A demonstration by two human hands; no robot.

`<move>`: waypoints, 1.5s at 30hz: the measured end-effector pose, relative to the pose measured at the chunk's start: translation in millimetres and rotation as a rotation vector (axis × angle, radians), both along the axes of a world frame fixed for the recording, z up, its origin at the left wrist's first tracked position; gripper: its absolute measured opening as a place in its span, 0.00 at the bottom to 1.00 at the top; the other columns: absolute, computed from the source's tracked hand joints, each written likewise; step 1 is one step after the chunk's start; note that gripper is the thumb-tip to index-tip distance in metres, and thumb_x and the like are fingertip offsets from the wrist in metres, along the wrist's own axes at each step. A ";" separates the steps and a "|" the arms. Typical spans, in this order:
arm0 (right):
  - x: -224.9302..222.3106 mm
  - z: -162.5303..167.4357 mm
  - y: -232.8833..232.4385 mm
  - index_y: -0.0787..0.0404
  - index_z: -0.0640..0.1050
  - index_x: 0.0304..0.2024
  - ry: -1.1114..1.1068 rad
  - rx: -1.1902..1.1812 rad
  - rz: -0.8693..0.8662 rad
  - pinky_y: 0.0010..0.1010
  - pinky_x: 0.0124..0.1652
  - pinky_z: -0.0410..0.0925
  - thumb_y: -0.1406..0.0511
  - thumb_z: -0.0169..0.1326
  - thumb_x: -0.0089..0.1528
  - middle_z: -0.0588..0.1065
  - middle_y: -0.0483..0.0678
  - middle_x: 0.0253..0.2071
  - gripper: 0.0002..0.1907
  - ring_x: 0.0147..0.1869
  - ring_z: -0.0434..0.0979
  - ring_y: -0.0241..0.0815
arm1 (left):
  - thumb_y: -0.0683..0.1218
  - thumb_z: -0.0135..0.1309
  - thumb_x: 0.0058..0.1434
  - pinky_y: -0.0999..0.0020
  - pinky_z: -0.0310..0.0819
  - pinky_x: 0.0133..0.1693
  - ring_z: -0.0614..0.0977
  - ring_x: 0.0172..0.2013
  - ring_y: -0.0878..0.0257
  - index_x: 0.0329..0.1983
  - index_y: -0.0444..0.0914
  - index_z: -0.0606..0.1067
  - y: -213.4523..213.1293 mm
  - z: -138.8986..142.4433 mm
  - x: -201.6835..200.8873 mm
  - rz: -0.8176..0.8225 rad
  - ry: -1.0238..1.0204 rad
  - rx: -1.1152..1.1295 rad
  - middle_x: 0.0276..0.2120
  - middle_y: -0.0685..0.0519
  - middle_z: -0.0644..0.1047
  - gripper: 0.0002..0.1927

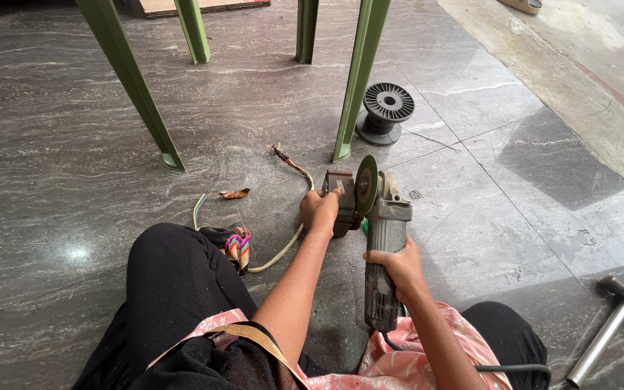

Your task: The person sits on the floor and uses an angle grinder to smooth the surface of a small electric motor. They hold the motor with one hand and operate the grinder with the other, focusing on the motor's casing.

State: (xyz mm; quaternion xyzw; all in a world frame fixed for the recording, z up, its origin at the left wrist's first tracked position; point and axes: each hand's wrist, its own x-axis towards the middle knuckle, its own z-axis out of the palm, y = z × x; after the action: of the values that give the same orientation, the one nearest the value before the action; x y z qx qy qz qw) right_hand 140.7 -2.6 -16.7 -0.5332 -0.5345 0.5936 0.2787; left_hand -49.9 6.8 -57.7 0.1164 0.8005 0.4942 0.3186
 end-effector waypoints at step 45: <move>11.0 0.4 -3.3 0.64 0.73 0.49 0.063 0.177 0.004 0.33 0.34 0.75 0.76 0.67 0.40 0.77 0.48 0.35 0.34 0.33 0.79 0.41 | 0.52 0.66 0.53 0.58 0.74 0.37 0.82 0.31 0.58 0.27 0.30 0.79 3.1 -20.2 -7.8 0.018 -0.091 0.177 0.30 0.45 0.83 0.19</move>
State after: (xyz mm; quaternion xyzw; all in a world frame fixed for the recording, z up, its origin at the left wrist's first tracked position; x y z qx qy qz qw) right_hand 151.7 -5.9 -16.4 -0.4866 -0.5769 0.5609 0.3403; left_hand -57.7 9.9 -77.9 0.1141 0.7395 0.5705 0.3386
